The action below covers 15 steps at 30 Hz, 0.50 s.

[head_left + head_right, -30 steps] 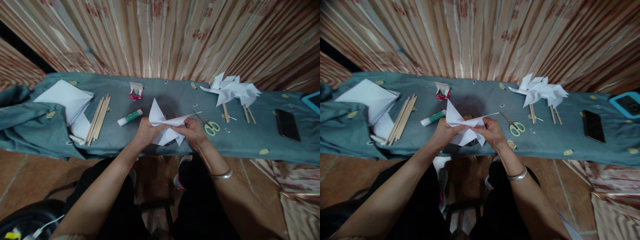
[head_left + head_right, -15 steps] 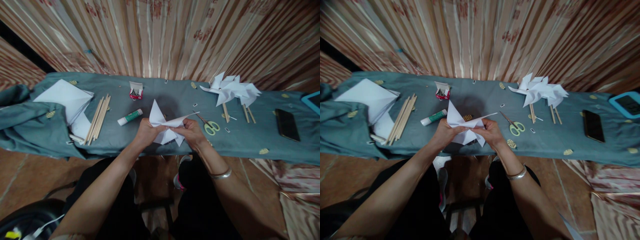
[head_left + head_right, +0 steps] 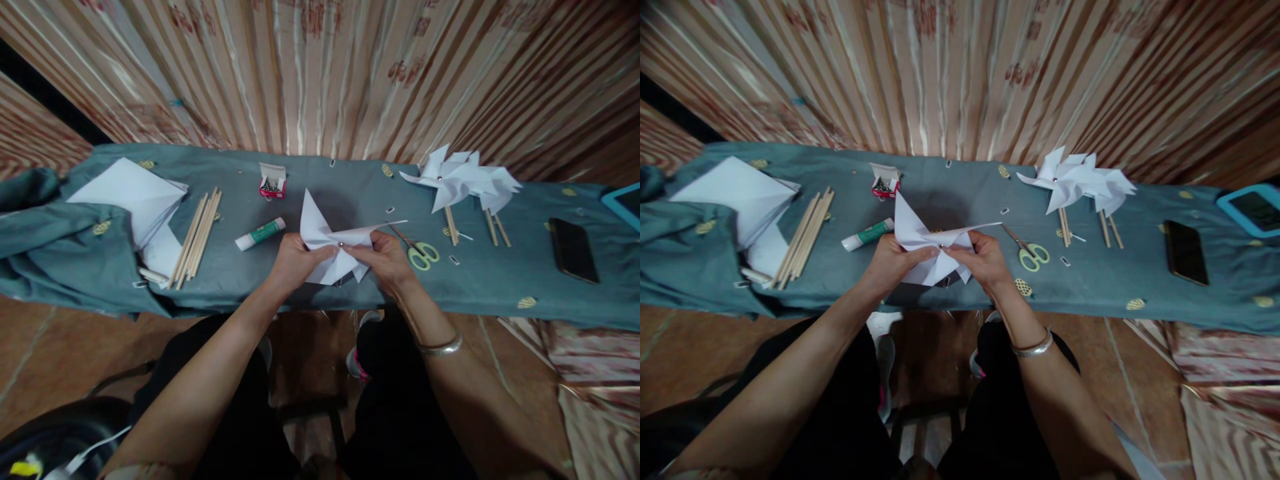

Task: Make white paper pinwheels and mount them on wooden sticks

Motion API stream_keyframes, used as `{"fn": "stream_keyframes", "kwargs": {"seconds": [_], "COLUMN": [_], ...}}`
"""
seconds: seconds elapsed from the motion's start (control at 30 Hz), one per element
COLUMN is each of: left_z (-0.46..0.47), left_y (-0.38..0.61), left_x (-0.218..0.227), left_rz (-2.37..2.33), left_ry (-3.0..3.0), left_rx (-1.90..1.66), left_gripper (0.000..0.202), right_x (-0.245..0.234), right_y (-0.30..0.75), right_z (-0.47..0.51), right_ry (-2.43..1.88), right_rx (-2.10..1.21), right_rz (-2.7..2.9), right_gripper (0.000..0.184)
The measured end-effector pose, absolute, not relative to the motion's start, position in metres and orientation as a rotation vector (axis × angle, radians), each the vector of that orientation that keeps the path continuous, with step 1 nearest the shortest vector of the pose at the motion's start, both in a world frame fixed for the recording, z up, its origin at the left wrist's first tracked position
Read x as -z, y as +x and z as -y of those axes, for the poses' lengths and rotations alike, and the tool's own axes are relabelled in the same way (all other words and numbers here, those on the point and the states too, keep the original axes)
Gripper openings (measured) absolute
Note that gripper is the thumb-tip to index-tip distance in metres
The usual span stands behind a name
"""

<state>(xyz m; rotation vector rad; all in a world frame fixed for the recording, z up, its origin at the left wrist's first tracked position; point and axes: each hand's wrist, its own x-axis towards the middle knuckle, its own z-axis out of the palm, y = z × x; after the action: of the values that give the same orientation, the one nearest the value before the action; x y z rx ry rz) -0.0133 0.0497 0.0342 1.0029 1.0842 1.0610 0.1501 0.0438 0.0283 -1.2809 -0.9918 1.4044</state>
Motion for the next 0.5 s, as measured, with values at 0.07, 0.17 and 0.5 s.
{"fn": "stream_keyframes", "kwargs": {"seconds": [0.07,0.17,0.5], "left_z": [-0.0489,-0.048,-0.0471], "left_y": [-0.0137,-0.0144,-0.0134], "left_x": [-0.0345,-0.035,-0.0267], "left_rz": [-1.084,-1.081,-1.083], "left_ry": [0.983,0.968,0.973], "left_rx": [-1.063,-1.061,-1.033], "left_gripper": [0.02,0.02,0.022], "right_x": [-0.0284,-0.0284,-0.0288], "right_y": [0.1515,0.1519,0.1512], "right_z": [-0.0438,-0.0433,-0.0411], "right_ry": [-1.289,-1.282,-1.268], "right_rx": [-1.41,-1.442,-1.442], "right_rz": [0.999,1.005,1.101], "right_gripper": [0.035,0.035,0.035]}}
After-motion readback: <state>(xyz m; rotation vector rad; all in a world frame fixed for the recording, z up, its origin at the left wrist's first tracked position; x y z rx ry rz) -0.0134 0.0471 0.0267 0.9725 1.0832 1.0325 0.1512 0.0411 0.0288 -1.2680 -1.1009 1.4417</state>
